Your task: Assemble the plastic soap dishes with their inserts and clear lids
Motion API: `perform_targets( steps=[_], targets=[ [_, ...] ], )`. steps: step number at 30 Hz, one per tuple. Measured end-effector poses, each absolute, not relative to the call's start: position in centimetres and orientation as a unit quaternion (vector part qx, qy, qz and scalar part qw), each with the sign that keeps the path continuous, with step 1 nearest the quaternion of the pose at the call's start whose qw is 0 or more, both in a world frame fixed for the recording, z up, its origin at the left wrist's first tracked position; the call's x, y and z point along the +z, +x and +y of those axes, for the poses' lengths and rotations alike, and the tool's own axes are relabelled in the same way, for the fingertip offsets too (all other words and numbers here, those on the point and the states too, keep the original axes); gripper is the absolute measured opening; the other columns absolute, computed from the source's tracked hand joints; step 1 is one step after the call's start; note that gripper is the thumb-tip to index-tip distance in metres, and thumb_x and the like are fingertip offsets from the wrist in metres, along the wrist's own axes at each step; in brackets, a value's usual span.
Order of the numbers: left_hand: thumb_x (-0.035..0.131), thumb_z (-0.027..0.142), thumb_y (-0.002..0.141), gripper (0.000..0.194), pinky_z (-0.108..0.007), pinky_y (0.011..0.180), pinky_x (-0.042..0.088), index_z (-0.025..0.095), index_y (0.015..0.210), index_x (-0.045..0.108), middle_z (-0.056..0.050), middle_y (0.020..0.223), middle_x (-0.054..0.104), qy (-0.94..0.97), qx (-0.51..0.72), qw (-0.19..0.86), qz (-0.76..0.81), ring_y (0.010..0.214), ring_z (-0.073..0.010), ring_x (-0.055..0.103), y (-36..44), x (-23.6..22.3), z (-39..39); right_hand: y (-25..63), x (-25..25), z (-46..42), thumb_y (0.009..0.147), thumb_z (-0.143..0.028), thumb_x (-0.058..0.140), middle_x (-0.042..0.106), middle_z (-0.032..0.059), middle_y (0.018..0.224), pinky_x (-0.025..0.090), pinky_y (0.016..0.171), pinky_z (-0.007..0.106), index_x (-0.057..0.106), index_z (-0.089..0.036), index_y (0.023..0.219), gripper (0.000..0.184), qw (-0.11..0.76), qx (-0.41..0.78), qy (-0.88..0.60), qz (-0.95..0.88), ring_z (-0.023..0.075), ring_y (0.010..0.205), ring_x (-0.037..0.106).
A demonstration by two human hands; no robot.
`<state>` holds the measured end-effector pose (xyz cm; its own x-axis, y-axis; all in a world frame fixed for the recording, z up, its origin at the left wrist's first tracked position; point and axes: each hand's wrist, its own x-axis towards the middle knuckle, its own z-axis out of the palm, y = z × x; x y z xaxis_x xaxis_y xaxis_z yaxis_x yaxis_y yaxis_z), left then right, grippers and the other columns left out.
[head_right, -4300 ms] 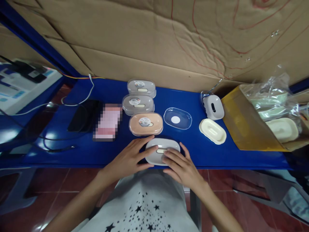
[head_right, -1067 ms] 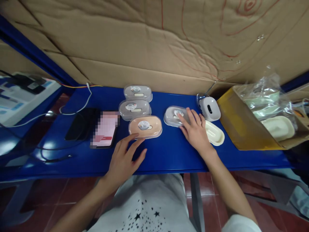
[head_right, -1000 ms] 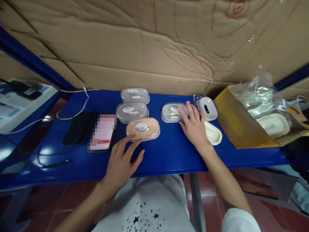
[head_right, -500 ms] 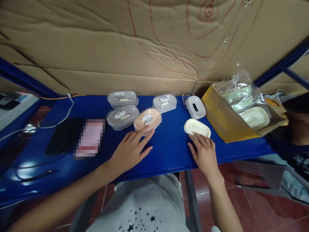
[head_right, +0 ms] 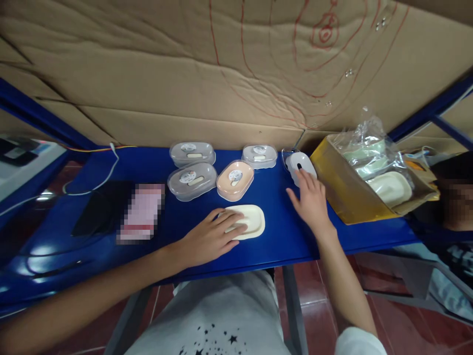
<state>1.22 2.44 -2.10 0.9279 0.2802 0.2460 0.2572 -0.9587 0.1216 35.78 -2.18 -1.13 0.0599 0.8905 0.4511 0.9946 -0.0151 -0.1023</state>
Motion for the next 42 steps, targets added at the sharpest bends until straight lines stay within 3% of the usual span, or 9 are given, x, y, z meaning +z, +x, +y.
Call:
perform_targets(
  steps=[3,6,8,13,19,24,31,36,42],
  targets=[
    [0.072,0.030,0.102,0.046,-0.055,0.116,0.044,0.022,0.146,0.062,-0.017,0.155,0.059,0.971,0.149,0.052,0.178,0.139,-0.0364,0.059,0.2,-2.1,2.8,38.7,-2.2,0.3,0.112,-0.055,0.048,0.072,0.0256,0.139,0.051,0.105,0.058,0.065,-0.013,0.144,0.056,0.191,-0.169,-0.730,-0.634,0.0417,0.126,0.067],
    [0.076,0.034,0.097,0.056,-0.056,0.113,0.047,0.019,0.148,0.060,-0.021,0.158,0.055,0.954,0.157,0.073,0.244,0.138,-0.0393,0.059,-1.0,-2.4,2.8,39.2,-2.8,0.1,0.113,-0.053,0.046,0.081,0.0198,0.113,0.054,0.093,0.052,0.075,-0.018,0.124,0.047,0.197,-0.179,-0.734,-0.625,0.0345,0.101,0.073],
    [0.076,0.032,0.097,0.052,-0.054,0.112,0.049,0.020,0.145,0.061,-0.019,0.154,0.059,0.947,0.150,0.092,0.270,0.134,-0.0369,0.062,-1.8,-2.6,2.4,38.3,-2.8,-1.7,0.112,-0.050,0.050,0.081,0.0179,0.111,0.055,0.090,0.051,0.076,-0.019,0.122,0.042,0.207,-0.186,-0.731,-0.623,0.0333,0.097,0.073],
    [0.072,0.032,0.100,0.048,-0.054,0.115,0.046,0.022,0.144,0.057,-0.015,0.155,0.060,0.931,0.158,0.145,0.297,0.138,-0.0340,0.061,-3.0,-3.1,0.5,33.2,-2.7,-8.6,0.106,-0.033,0.065,0.080,0.0112,0.124,0.058,0.099,0.051,0.073,-0.025,0.130,0.026,0.309,-0.100,-0.681,-0.657,0.0317,0.114,0.075],
    [0.080,0.041,0.097,0.081,-0.059,0.117,0.044,0.021,0.161,0.036,-0.018,0.153,0.064,0.893,0.202,0.186,0.358,0.136,-0.0357,0.063,-1.8,-3.5,-0.7,28.2,-3.3,-11.8,0.103,-0.018,0.066,0.081,0.0056,0.126,0.060,0.105,0.054,0.072,-0.033,0.140,0.040,0.296,0.050,-0.561,-0.772,0.0299,0.122,0.074],
    [0.076,0.037,0.101,0.089,-0.059,0.120,0.045,0.024,0.170,0.021,-0.018,0.159,0.059,0.893,0.203,0.206,0.344,0.141,-0.0338,0.062,-2.0,-3.4,-0.7,27.2,-3.0,-10.5,0.105,-0.014,0.061,0.077,0.0047,0.138,0.062,0.110,0.054,0.063,-0.034,0.152,0.051,0.285,0.094,-0.504,-0.810,0.0274,0.134,0.069],
    [0.069,0.046,0.105,0.065,-0.061,0.126,0.043,0.026,0.162,0.045,-0.019,0.171,0.044,0.909,0.194,0.181,0.321,0.155,-0.0358,0.049,-3.7,-4.4,-1.3,25.4,-2.7,-10.3,0.106,-0.009,0.058,0.076,0.0052,0.140,0.063,0.111,0.054,0.057,-0.034,0.158,0.058,0.235,0.058,-0.474,-0.847,0.0272,0.135,0.069],
    [0.069,0.042,0.106,0.063,-0.064,0.125,0.044,0.023,0.161,0.046,-0.020,0.172,0.041,0.911,0.211,0.167,0.312,0.153,-0.0381,0.050,-3.9,-4.8,-1.4,24.6,-3.0,-10.8,0.106,-0.022,0.067,0.080,0.0062,0.131,0.063,0.108,0.050,0.063,-0.027,0.151,0.046,0.218,0.027,-0.457,-0.862,0.0255,0.126,0.074],
    [0.073,0.036,0.102,0.067,-0.062,0.127,0.039,0.025,0.161,0.044,-0.018,0.165,0.049,0.895,0.242,0.204,0.315,0.150,-0.0355,0.051,-4.3,-3.9,-1.7,30.1,-2.1,-6.3,0.108,-0.030,0.059,0.073,0.0110,0.144,0.052,0.116,0.055,0.061,-0.028,0.153,0.045,0.240,-0.029,-0.563,-0.790,0.0309,0.139,0.066]
  ],
)
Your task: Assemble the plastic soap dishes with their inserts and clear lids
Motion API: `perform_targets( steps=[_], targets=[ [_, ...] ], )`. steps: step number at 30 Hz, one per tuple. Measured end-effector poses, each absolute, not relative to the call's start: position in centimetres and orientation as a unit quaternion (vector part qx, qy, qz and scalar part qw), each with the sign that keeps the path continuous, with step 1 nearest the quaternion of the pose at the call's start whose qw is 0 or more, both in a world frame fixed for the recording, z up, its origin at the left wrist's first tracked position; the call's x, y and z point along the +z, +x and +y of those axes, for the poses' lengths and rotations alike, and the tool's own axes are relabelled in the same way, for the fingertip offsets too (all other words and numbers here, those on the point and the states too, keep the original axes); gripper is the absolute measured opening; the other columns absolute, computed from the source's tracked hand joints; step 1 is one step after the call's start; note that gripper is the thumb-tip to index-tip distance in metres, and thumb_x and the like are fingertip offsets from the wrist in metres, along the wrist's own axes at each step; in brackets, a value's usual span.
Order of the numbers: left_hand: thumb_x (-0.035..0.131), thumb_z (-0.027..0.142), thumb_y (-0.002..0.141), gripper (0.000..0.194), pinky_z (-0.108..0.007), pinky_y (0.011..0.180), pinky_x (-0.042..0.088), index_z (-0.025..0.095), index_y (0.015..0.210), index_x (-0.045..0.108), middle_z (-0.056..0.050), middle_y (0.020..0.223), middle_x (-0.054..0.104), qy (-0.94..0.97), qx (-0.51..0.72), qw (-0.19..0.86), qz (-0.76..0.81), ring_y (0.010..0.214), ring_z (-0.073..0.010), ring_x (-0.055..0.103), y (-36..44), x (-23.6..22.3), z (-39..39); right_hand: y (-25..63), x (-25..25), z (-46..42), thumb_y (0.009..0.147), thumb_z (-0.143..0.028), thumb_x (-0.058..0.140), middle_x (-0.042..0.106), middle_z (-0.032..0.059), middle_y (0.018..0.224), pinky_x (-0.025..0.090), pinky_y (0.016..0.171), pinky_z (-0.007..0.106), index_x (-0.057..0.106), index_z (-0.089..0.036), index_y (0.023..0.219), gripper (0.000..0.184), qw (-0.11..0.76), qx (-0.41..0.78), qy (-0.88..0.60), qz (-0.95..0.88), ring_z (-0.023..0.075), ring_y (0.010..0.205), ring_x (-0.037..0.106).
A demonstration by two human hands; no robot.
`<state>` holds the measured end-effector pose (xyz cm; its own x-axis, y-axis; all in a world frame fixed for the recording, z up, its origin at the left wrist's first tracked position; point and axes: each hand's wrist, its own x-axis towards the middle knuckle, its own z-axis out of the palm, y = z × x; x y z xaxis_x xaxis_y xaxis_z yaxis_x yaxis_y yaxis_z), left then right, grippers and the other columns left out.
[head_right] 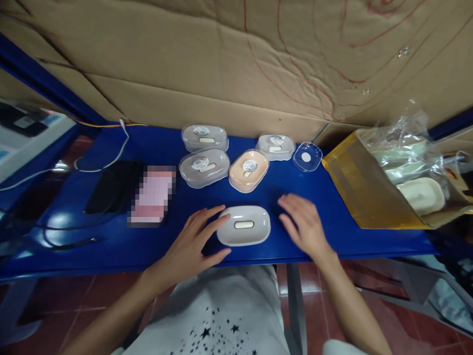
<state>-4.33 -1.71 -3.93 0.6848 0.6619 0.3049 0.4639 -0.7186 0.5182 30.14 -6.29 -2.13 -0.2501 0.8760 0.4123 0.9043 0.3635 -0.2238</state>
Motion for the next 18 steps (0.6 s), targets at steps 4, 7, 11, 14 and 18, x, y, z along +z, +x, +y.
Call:
perform_targets(
  steps=[4,7,11,14,18],
  targets=[
    [0.070,0.032,0.103,0.060,-0.060,0.125,0.043,0.027,0.158,0.046,-0.015,0.160,0.054,0.886,0.272,0.203,0.315,0.144,-0.0335,0.056,-4.5,-3.9,-1.8,35.3,-2.5,0.2,0.107,-0.046,0.056,0.056,0.0231,0.162,0.043,0.119,0.066,0.050,-0.015,0.159,0.061,0.206,-0.078,-0.693,-0.687,0.0412,0.151,0.052],
    [0.069,0.031,0.103,0.056,-0.060,0.123,0.044,0.027,0.155,0.049,-0.015,0.158,0.055,0.890,0.269,0.197,0.310,0.141,-0.0328,0.058,-4.5,-4.0,-1.7,37.1,-3.1,2.6,0.102,-0.057,0.060,0.073,0.0259,0.136,0.045,0.113,0.070,0.070,-0.013,0.130,0.053,0.238,-0.019,-0.718,-0.654,0.0448,0.132,0.065],
    [0.071,0.030,0.103,0.052,-0.059,0.124,0.044,0.026,0.152,0.052,-0.014,0.158,0.055,0.898,0.256,0.198,0.298,0.142,-0.0322,0.057,-4.4,-3.9,-1.7,37.0,-3.7,0.2,0.106,-0.058,0.053,0.079,0.0101,0.096,0.062,0.092,0.050,0.065,-0.024,0.100,0.037,0.300,0.063,-0.698,-0.648,0.0299,0.096,0.078],
    [0.072,0.029,0.103,0.050,-0.058,0.124,0.044,0.025,0.150,0.054,-0.015,0.157,0.055,0.899,0.255,0.199,0.296,0.142,-0.0319,0.057,-4.4,-3.9,-1.6,35.7,-4.2,-4.0,0.112,-0.048,0.046,0.072,0.0012,0.082,0.065,0.086,0.046,0.059,-0.028,0.104,0.025,0.443,0.200,-0.653,-0.580,0.0248,0.088,0.080],
    [0.072,0.030,0.103,0.050,-0.057,0.124,0.045,0.026,0.150,0.056,-0.014,0.159,0.054,0.897,0.254,0.210,0.295,0.143,-0.0320,0.056,-4.3,-4.0,-1.5,32.7,-3.9,-8.4,0.109,-0.045,0.058,0.076,0.0043,0.095,0.064,0.089,0.046,0.067,-0.028,0.110,0.019,0.475,0.195,-0.678,-0.527,0.0254,0.094,0.079]
  ],
)
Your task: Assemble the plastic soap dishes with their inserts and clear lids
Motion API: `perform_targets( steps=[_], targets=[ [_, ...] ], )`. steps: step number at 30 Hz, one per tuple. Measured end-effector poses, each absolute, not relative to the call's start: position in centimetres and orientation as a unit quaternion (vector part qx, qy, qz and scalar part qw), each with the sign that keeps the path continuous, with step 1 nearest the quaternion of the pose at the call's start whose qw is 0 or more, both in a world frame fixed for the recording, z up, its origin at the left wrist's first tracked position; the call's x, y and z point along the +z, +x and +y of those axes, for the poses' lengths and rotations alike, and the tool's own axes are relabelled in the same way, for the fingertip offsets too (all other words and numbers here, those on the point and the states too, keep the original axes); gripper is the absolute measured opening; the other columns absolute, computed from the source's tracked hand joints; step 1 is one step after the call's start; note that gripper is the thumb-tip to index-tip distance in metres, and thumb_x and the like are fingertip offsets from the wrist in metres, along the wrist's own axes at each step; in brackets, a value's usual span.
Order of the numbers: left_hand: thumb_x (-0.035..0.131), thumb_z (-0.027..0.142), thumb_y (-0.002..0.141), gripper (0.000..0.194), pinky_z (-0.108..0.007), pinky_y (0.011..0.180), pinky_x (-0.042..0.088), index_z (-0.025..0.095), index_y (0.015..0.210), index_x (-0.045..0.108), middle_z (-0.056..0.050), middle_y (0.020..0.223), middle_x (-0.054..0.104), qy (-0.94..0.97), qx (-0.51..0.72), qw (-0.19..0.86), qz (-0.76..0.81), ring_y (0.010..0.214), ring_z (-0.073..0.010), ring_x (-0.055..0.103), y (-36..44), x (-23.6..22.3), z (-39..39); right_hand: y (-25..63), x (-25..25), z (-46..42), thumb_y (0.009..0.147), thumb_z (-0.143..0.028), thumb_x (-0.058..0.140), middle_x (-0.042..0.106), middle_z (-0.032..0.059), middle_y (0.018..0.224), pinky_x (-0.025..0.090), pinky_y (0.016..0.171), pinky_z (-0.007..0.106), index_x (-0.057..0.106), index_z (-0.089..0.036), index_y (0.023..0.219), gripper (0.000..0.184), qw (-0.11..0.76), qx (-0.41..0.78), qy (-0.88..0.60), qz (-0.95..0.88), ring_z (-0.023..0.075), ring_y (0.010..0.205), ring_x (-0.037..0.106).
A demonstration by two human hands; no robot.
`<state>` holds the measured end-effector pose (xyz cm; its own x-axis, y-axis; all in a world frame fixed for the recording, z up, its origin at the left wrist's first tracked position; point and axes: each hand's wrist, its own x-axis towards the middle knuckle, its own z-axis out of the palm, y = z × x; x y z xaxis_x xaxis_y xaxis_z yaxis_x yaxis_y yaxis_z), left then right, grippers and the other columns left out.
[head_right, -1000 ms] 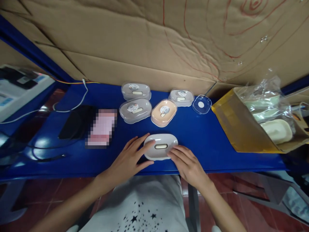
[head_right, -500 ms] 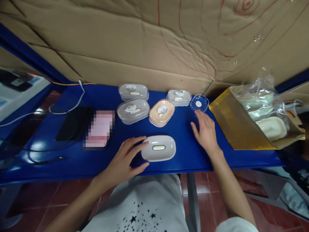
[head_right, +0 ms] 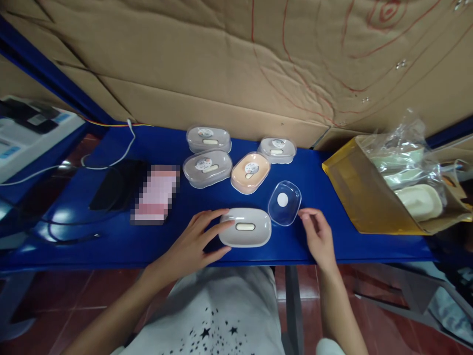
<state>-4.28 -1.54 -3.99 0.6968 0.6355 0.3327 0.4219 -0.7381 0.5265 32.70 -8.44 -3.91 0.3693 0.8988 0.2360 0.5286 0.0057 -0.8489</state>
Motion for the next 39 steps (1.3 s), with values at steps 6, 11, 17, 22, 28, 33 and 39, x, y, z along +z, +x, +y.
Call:
perform_targets(
  steps=[6,11,17,22,28,33,39],
  targets=[
    [0.071,0.031,0.105,0.047,-0.059,0.123,0.044,0.026,0.148,0.054,-0.015,0.160,0.052,0.903,0.245,0.201,0.289,0.143,-0.0325,0.055,-4.2,-3.9,-1.5,28.5,-2.6,-9.6,0.107,-0.043,0.064,0.066,0.0104,0.153,0.047,0.117,0.063,0.068,-0.032,0.140,0.035,0.224,0.050,-0.642,-0.732,0.0368,0.145,0.058],
    [0.070,0.033,0.105,0.046,-0.058,0.122,0.045,0.027,0.148,0.053,-0.015,0.160,0.051,0.902,0.248,0.205,0.289,0.142,-0.0327,0.055,-4.3,-4.1,-1.5,28.3,-3.9,-8.5,0.106,-0.039,0.066,0.079,0.0083,0.112,0.056,0.106,0.055,0.074,-0.026,0.105,0.016,0.308,0.083,-0.649,-0.691,0.0333,0.124,0.073],
    [0.069,0.035,0.106,0.047,-0.057,0.123,0.045,0.027,0.149,0.052,-0.014,0.162,0.049,0.901,0.254,0.209,0.281,0.143,-0.0320,0.054,-4.4,-4.4,-1.5,29.5,-4.6,-8.9,0.099,-0.050,0.074,0.074,-0.0008,0.097,0.065,0.084,0.043,0.063,-0.031,0.125,0.034,0.645,0.256,-0.629,-0.350,0.0256,0.102,0.080],
    [0.068,0.035,0.107,0.045,-0.057,0.122,0.045,0.028,0.148,0.053,-0.013,0.163,0.049,0.900,0.250,0.218,0.283,0.141,-0.0322,0.054,-4.4,-4.4,-1.5,32.1,-5.0,-10.2,0.090,-0.060,0.080,0.074,0.0060,0.117,0.064,0.072,0.039,0.057,-0.031,0.149,0.069,0.555,0.204,-0.727,-0.348,0.0238,0.093,0.076],
    [0.069,0.035,0.106,0.045,-0.059,0.122,0.045,0.028,0.148,0.055,-0.013,0.163,0.049,0.900,0.245,0.222,0.285,0.140,-0.0333,0.055,-4.5,-4.4,-1.5,33.1,-3.9,-9.2,0.101,-0.068,0.058,0.069,0.0182,0.135,0.057,0.103,0.060,0.071,-0.022,0.138,0.061,0.322,-0.016,-0.793,-0.517,0.0324,0.110,0.069],
    [0.069,0.034,0.106,0.048,-0.056,0.121,0.047,0.028,0.151,0.053,-0.013,0.164,0.049,0.900,0.245,0.219,0.287,0.143,-0.0326,0.054,-4.5,-4.4,-1.5,29.6,-4.3,-5.8,0.098,-0.074,0.061,0.053,0.0227,0.162,0.046,0.114,0.072,0.053,-0.024,0.157,0.077,0.241,-0.005,-0.779,-0.579,0.0449,0.148,0.052],
    [0.065,0.031,0.107,0.052,-0.057,0.123,0.046,0.028,0.155,0.045,-0.013,0.167,0.048,0.894,0.237,0.238,0.296,0.148,-0.0313,0.053,-4.4,-4.0,-1.4,29.2,-3.9,-6.2,0.096,-0.059,0.074,0.048,0.0184,0.166,0.044,0.123,0.064,0.050,-0.027,0.152,0.069,0.319,0.105,-0.704,-0.626,0.0382,0.155,0.048]
  ],
)
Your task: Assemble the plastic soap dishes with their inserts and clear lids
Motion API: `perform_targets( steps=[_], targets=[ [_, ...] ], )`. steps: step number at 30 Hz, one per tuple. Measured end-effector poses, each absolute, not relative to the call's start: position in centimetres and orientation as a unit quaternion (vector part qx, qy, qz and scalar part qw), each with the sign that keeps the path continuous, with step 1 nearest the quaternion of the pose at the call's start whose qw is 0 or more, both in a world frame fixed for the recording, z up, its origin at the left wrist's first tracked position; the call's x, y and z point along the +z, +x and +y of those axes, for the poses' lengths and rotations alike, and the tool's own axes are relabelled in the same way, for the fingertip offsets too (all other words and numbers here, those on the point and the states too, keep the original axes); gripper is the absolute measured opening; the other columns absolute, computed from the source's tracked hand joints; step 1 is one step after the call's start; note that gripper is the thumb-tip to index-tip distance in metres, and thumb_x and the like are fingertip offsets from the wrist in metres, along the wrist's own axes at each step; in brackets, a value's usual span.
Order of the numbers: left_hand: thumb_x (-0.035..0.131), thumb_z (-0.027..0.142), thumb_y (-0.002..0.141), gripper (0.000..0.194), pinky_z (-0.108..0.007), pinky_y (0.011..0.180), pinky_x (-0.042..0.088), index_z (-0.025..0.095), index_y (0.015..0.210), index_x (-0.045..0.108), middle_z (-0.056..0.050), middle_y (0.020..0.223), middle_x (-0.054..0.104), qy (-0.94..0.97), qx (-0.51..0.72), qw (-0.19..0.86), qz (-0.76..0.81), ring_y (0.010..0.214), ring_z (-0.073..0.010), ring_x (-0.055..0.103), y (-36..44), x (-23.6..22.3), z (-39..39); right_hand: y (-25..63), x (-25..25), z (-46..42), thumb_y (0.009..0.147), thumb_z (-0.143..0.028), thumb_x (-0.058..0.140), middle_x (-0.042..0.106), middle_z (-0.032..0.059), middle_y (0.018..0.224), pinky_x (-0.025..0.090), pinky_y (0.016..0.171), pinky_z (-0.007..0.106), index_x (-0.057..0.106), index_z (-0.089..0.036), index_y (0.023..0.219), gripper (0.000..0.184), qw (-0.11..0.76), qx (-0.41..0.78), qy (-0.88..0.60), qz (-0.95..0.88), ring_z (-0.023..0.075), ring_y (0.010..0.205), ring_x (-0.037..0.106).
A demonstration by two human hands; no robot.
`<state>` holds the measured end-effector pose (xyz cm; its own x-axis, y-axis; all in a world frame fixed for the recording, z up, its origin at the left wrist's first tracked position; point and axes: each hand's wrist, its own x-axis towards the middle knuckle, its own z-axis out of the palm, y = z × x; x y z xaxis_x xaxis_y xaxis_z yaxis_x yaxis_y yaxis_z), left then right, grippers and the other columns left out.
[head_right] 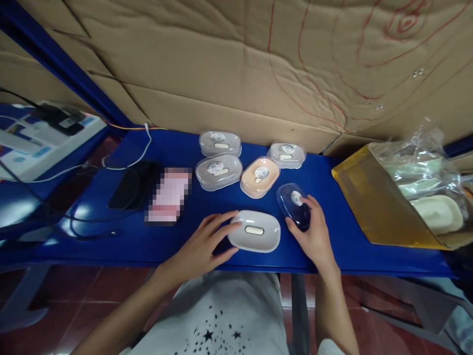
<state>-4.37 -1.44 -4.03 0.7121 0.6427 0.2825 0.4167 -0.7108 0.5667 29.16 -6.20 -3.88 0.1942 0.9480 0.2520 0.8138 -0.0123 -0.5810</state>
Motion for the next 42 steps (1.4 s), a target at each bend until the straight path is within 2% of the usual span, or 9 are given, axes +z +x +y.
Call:
perform_targets(
  steps=[2,5,11,14,19,24,28,36,42],
  targets=[
    [0.065,0.031,0.107,0.057,-0.057,0.123,0.046,0.028,0.158,0.041,-0.014,0.168,0.048,0.888,0.236,0.253,0.301,0.149,-0.0315,0.054,-4.4,-4.0,-1.4,29.1,-3.1,-7.5,0.097,-0.049,0.075,0.044,0.0151,0.170,0.044,0.126,0.059,0.044,-0.031,0.154,0.068,0.342,0.205,-0.631,-0.665,0.0341,0.159,0.044],
    [0.066,0.034,0.107,0.066,-0.057,0.122,0.047,0.030,0.164,0.034,-0.014,0.169,0.048,0.878,0.242,0.277,0.308,0.149,-0.0322,0.054,-4.4,-4.1,-1.3,27.9,-2.0,-8.9,0.096,-0.036,0.075,0.041,0.0128,0.173,0.043,0.127,0.057,0.039,-0.033,0.156,0.070,0.308,0.296,-0.539,-0.726,0.0326,0.162,0.039],
    [0.063,0.039,0.109,0.074,-0.057,0.124,0.044,0.032,0.171,0.023,-0.014,0.175,0.041,0.883,0.228,0.282,0.300,0.156,-0.0321,0.048,-4.5,-4.4,-1.2,24.9,-0.6,-7.7,0.097,-0.025,0.067,0.038,0.0093,0.176,0.029,0.132,0.068,0.044,-0.032,0.158,0.066,0.183,0.217,-0.482,-0.829,0.0342,0.166,0.031],
    [0.061,0.040,0.111,0.067,-0.055,0.126,0.043,0.033,0.169,0.029,-0.012,0.175,0.040,0.891,0.216,0.270,0.296,0.157,-0.0304,0.048,-4.6,-4.5,-1.1,24.3,-0.9,-7.3,0.099,-0.027,0.065,0.034,0.0088,0.179,0.033,0.130,0.069,0.046,-0.031,0.158,0.062,0.158,0.177,-0.474,-0.848,0.0346,0.167,0.028],
    [0.060,0.040,0.112,0.060,-0.054,0.126,0.044,0.034,0.166,0.035,-0.011,0.174,0.042,0.888,0.223,0.277,0.293,0.157,-0.0282,0.047,-4.9,-4.7,-0.9,23.6,-2.3,-7.8,0.102,-0.044,0.071,0.040,0.0088,0.176,0.043,0.125,0.066,0.049,-0.035,0.159,0.062,0.165,0.098,-0.495,-0.848,0.0374,0.163,0.036],
    [0.069,0.042,0.107,0.063,-0.055,0.124,0.046,0.035,0.162,0.041,-0.011,0.170,0.047,0.878,0.241,0.289,0.296,0.154,-0.0297,0.051,-5.0,-4.6,-0.9,23.2,-2.6,-8.2,0.102,-0.046,0.071,0.037,0.0052,0.178,0.046,0.125,0.065,0.047,-0.038,0.163,0.066,0.167,0.118,-0.500,-0.842,0.0377,0.163,0.036],
    [0.074,0.050,0.102,0.065,-0.056,0.121,0.047,0.035,0.159,0.046,-0.011,0.165,0.054,0.873,0.256,0.286,0.302,0.150,-0.0308,0.056,-5.1,-5.0,-0.9,23.2,-2.7,-8.1,0.102,-0.047,0.071,0.037,0.0042,0.178,0.045,0.126,0.066,0.050,-0.038,0.162,0.064,0.160,0.112,-0.499,-0.845,0.0385,0.163,0.036],
    [0.067,0.053,0.106,0.066,-0.054,0.118,0.051,0.032,0.163,0.040,-0.014,0.163,0.055,0.883,0.263,0.252,0.297,0.150,-0.0301,0.055,-4.9,-5.3,-1.3,23.4,-3.8,-7.7,0.103,-0.049,0.071,0.041,0.0091,0.175,0.045,0.126,0.063,0.051,-0.034,0.163,0.065,0.189,0.068,-0.464,-0.863,0.0372,0.163,0.035],
    [0.058,0.046,0.111,0.056,-0.058,0.120,0.049,0.029,0.162,0.041,-0.018,0.174,0.037,0.891,0.265,0.131,0.344,0.156,-0.0366,0.047,-6.0,-2.8,0.3,25.4,-1.3,-6.3,0.100,-0.054,0.072,0.031,0.0045,0.180,0.035,0.128,0.071,0.052,-0.042,0.161,0.065,0.164,0.102,-0.473,-0.860,0.0385,0.166,0.028]
  ],
)
